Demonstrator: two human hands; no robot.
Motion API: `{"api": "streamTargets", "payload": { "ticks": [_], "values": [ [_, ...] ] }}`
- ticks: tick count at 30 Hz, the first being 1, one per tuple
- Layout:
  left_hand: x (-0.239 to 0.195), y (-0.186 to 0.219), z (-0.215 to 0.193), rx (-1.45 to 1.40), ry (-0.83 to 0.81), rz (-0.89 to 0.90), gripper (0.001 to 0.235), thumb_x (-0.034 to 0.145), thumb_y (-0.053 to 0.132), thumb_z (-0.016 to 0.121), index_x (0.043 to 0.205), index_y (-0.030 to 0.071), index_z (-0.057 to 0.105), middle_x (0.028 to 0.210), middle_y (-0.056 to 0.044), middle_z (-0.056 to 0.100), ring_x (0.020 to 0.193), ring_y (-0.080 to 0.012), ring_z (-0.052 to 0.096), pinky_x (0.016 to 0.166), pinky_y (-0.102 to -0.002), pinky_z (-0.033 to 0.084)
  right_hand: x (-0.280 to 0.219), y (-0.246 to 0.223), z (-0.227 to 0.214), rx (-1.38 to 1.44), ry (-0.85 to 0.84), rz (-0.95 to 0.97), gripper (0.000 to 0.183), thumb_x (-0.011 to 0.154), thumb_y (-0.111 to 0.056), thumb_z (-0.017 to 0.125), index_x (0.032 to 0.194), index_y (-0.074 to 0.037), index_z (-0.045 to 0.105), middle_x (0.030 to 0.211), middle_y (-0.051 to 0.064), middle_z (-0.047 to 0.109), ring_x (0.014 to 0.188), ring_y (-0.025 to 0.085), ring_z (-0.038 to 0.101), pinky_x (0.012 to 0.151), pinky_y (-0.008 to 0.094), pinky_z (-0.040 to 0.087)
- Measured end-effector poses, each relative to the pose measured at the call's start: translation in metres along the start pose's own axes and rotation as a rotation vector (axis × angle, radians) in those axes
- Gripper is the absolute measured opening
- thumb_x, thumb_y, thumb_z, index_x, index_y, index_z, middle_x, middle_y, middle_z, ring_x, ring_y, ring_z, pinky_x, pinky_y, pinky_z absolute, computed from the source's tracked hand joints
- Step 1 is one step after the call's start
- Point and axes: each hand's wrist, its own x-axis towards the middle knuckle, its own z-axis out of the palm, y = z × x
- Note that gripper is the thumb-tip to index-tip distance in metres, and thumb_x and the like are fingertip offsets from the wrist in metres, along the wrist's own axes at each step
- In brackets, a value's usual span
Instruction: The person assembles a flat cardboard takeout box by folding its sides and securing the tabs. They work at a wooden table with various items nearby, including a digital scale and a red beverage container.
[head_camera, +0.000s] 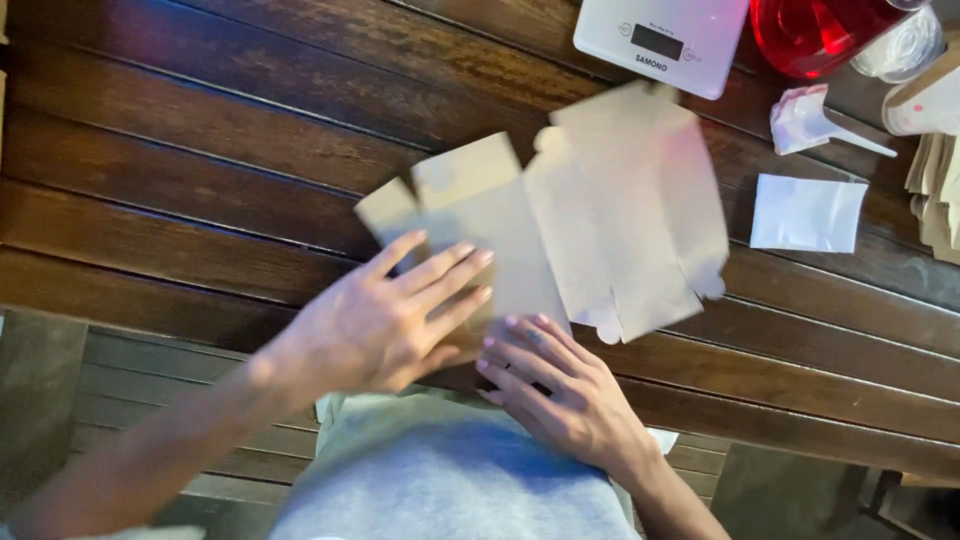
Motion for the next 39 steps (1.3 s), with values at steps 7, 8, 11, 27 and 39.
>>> {"api": "streamTargets", "payload": {
  "ticks": [7,8,11,27,39],
  "values": [
    [-0.034,0.056,-0.005,0.177,0.103,-0.272,0.060,0.098,0.056,0.057,0.132,0.007,0.065,0.138,-0.019,0.063,0.120,-0.0306,0.061,0.100,-0.045,0.047,0.001,0.002,-0.007,0.082,-0.120,-0.171,0.026,0.101,-0.013,0.068,0.127,-0.006,0.069,0.137,0.011,0.065,0.134,0.039,0.057,0.114,0.058,0.044],
    [-0.036,0.063,-0.006,0.218,0.125,-0.325,0.059,0.096,0.058,0.061,0.127,0.008,0.066,0.130,-0.017,0.066,0.113,-0.0288,0.063,0.096,-0.042,0.048,0.002,0.002,-0.006,0.038,-0.111,-0.188,0.023,0.101,-0.013,0.068,0.124,-0.009,0.072,0.137,0.006,0.065,0.134,0.042,0.054,0.111,0.062,0.044],
    [-0.038,0.076,-0.001,0.361,0.036,-0.399,0.072,0.090,0.071,0.062,0.126,0.009,0.063,0.126,-0.015,0.065,0.104,-0.0265,0.060,0.090,-0.038,0.049,0.006,0.012,-0.012,-0.017,-0.139,-0.195,0.022,0.099,-0.027,0.072,0.118,-0.014,0.074,0.137,0.009,0.066,0.130,0.049,0.055,0.111,0.065,0.040],
    [0.035,0.025,0.007,0.032,-0.263,-0.750,0.088,0.088,0.088,0.055,0.119,0.005,0.052,0.121,-0.022,0.054,0.049,-0.0342,0.075,0.032,-0.042,0.055,0.042,0.095,-0.037,-0.164,-0.242,-0.213,0.075,0.075,0.017,0.064,0.137,-0.024,0.064,0.157,0.009,0.047,0.148,0.044,0.036,0.120,0.065,0.038],
    [0.079,-0.016,0.011,0.110,-0.331,-0.793,0.095,0.090,0.102,0.034,0.078,0.017,0.075,0.066,-0.003,0.068,0.061,-0.0295,0.071,0.049,-0.040,0.044,0.051,0.114,-0.037,-0.267,0.005,-0.168,0.028,0.107,-0.016,0.066,0.135,-0.013,0.067,0.142,0.010,0.065,0.131,0.037,0.060,0.114,0.052,0.045]
  ]
}}
